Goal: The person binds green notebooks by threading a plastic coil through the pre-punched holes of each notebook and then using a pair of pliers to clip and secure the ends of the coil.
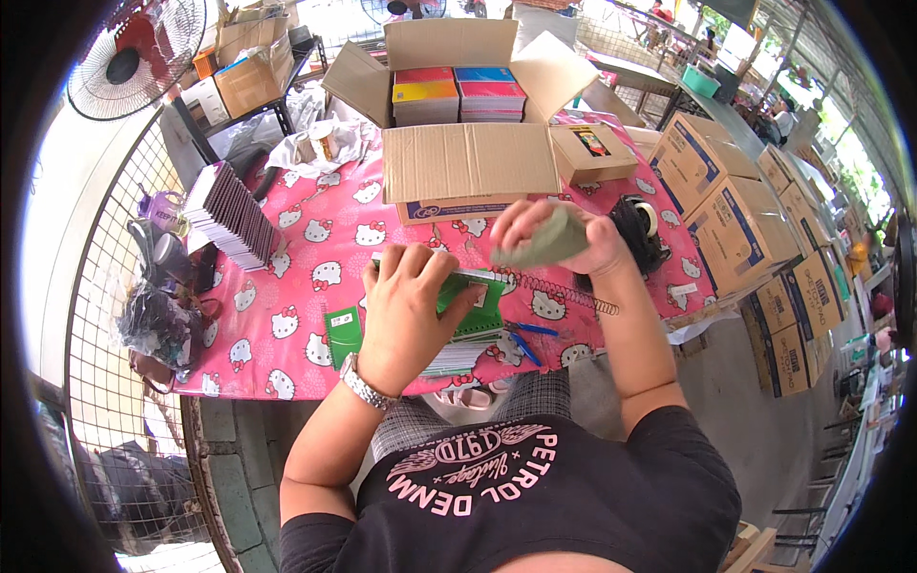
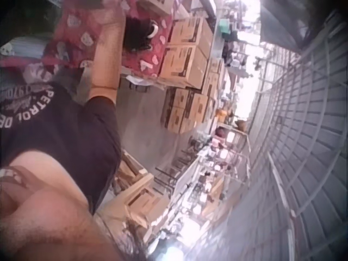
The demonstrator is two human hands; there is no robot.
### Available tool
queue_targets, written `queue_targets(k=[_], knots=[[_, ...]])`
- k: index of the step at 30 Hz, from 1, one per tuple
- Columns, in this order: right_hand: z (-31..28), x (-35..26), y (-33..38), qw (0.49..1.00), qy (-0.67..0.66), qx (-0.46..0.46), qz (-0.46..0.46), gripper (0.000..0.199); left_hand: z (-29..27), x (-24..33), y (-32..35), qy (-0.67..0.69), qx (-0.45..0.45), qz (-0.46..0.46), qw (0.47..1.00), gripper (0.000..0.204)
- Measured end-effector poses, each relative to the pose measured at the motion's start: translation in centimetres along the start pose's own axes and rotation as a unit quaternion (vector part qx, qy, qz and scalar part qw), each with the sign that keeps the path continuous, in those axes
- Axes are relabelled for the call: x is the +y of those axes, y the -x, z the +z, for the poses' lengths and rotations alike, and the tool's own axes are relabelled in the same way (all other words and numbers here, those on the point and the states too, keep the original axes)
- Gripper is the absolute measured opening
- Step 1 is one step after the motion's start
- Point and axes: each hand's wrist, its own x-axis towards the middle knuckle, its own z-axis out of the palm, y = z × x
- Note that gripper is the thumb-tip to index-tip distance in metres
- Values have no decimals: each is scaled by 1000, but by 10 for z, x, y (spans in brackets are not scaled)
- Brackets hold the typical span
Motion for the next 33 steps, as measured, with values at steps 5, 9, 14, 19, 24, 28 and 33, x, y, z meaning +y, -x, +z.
queue_targets(k=[5,9,14,19,24,28,33], knots=[[10,-32,-13,936,296,43,186,50,-5,-2,-4,47,2,-1,999,27],[8,-32,-25,804,526,-27,276,43,-7,-16,2,118,29,-35,992,25],[9,-29,-34,945,270,-37,178,47,-17,-31,5,70,10,-29,997,26],[5,-28,-47,876,403,-12,266,44,-22,-35,3,106,-25,-39,993,25],[7,-17,-54,992,42,-72,94,48,-22,-43,1,186,-41,-23,981,25],[3,-20,-65,865,457,-26,204,37,-26,-41,-3,220,-62,-39,973,27],[18,-22,-78,807,537,-45,243,38,-27,-42,-6,230,-63,-42,970,30]])
